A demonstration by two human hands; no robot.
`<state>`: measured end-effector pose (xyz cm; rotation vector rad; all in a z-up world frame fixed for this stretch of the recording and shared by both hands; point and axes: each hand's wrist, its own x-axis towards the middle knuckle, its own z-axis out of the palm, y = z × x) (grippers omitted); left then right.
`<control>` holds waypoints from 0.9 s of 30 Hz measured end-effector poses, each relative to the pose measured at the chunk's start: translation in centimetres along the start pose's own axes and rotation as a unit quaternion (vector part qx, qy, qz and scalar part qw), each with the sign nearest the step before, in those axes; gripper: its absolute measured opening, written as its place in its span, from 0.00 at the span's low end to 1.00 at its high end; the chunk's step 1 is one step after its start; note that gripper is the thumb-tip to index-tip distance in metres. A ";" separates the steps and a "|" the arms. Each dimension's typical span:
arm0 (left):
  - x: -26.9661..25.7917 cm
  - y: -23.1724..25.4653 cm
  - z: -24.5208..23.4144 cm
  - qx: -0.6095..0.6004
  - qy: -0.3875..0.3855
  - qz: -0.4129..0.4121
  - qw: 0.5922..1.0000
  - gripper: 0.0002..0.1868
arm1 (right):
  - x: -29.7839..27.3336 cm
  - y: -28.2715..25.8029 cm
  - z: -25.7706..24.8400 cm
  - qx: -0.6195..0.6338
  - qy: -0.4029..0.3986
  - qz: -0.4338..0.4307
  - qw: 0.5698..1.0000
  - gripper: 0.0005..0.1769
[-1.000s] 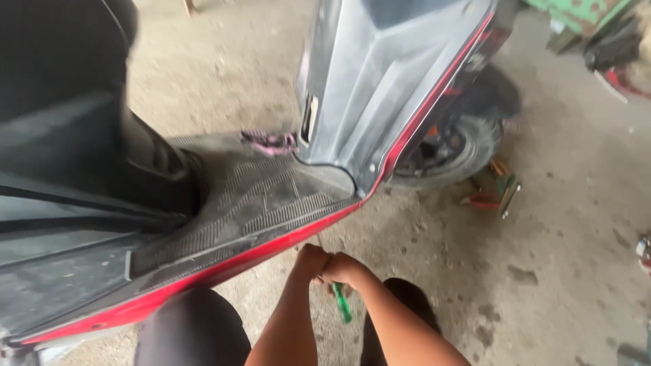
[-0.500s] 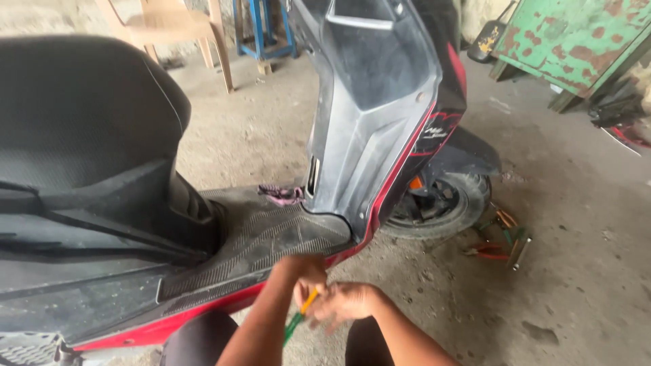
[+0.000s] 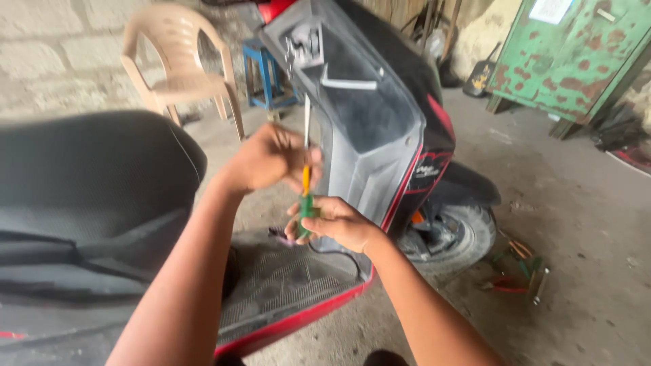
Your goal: The person uses a screwdriver to unscrew fasteners on a red motor scooter, removing the front inner cover and working on the handlebar and dashboard area. They turn the ignition key and press controls while the dashboard lights are on, then unscrew and loosen the floorboard panel near the seat.
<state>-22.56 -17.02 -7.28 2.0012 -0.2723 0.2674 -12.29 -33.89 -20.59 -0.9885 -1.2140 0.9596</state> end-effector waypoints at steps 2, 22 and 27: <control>1.1 2.7 -1.3 -0.017 0.031 0.067 0.997 0.16 | 1.4 -2.1 0.6 -0.030 0.020 -0.018 0.999 0.19; 10.3 13.7 -18.7 0.527 0.384 -0.020 0.758 0.47 | 7.4 -24.3 -3.7 -0.264 0.420 -0.065 0.866 0.14; 7.7 14.1 -19.6 0.538 0.354 -0.174 0.745 0.42 | 10.0 -24.4 -5.1 -0.279 0.389 -0.078 0.874 0.07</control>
